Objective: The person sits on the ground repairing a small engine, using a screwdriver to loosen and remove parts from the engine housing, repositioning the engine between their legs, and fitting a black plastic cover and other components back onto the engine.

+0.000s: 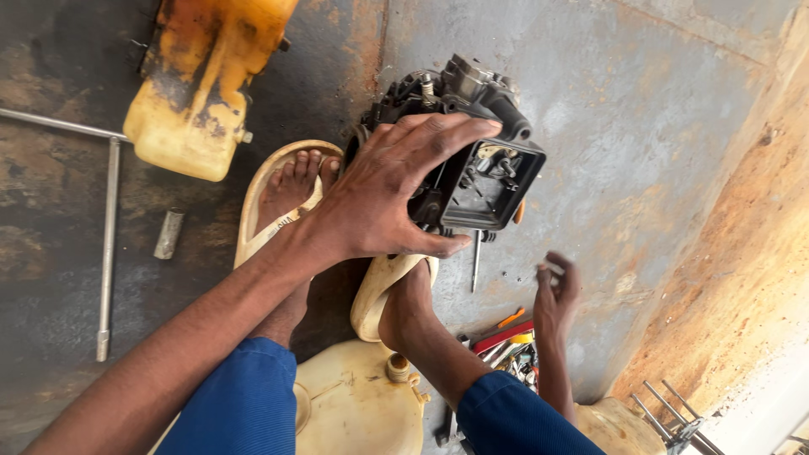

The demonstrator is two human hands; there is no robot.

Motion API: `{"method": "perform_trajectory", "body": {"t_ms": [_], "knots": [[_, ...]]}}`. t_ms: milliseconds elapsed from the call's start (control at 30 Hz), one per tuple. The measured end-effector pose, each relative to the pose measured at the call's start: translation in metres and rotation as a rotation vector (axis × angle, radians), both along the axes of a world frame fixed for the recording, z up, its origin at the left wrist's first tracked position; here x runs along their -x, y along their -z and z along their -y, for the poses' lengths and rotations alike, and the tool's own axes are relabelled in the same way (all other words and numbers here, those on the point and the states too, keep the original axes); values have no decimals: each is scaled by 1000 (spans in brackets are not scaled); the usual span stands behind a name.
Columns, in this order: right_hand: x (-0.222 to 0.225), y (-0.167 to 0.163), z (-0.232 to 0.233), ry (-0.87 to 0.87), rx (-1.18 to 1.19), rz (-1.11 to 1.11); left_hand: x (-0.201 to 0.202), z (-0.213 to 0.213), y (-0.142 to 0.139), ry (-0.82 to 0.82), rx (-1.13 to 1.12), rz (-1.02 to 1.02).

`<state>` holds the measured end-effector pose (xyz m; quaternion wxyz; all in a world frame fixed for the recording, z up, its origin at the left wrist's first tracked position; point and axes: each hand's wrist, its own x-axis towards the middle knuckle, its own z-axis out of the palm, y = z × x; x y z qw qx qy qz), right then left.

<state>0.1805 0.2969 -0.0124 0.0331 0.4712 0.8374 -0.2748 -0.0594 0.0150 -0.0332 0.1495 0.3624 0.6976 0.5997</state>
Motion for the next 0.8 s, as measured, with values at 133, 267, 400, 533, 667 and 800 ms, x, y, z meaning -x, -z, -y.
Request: {"method": "perform_trajectory", "body": {"t_ms": [133,267,400,533,667,800], "knots": [[-20,14,-11,-126,-42,210,-4,-3,-1,-3,-6,-13],[-21,20,5,-150,-47,184,-7,-4,-1,-2,46,-12],[-21,32,17,-242,-79,44,-8,-6,-2,-11,32,-12],[-22,40,19,-263,-179,-2,-9,-7,-3,-17,30,-8],[3,29,23,-229,-36,-181,-8,-9,-1,-29,26,-44],[55,-21,47,-294,201,-547,-10,-6,0,-12,23,-1]]}}
